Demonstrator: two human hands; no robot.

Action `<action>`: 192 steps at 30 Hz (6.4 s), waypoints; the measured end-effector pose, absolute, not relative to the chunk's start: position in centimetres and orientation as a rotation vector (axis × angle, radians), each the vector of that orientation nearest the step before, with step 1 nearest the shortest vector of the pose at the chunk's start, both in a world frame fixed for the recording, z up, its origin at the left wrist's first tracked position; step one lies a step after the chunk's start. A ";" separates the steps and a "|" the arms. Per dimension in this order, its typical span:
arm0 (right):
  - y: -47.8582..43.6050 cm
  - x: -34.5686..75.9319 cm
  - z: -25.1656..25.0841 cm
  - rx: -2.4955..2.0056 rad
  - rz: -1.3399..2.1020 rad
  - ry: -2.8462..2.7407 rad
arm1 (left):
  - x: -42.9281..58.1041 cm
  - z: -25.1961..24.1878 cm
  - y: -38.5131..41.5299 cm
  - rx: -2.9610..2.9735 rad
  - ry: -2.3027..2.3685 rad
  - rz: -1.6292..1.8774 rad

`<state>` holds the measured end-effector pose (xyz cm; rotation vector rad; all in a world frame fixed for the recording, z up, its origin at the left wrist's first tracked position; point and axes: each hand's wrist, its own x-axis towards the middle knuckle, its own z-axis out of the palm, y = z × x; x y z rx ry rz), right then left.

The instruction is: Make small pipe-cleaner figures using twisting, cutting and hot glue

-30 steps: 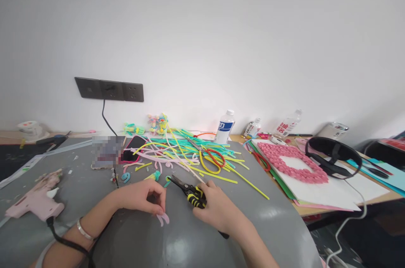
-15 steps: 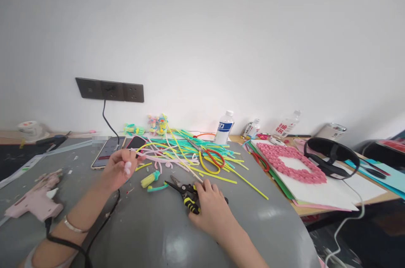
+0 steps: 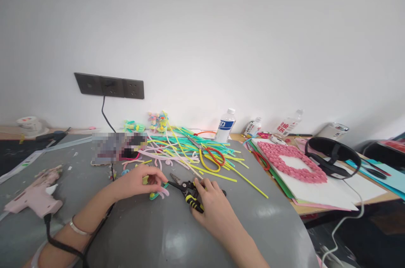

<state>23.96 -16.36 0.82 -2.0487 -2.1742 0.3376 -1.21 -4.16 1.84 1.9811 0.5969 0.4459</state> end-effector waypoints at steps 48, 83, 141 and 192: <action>-5.5 27.0 3.1 -1.536 -0.103 -2.102 | -0.8 2.0 -2.9 0.862 0.714 0.969; -5.2 26.4 0.8 -1.328 -0.041 -2.196 | -0.4 2.3 -3.5 0.941 0.735 0.878; -5.3 26.6 0.5 -1.161 0.041 -2.211 | -1.3 2.0 -3.6 1.222 0.577 0.909; -4.9 26.8 -0.3 -1.198 -0.031 -2.194 | -1.6 1.9 -3.5 1.316 0.637 0.923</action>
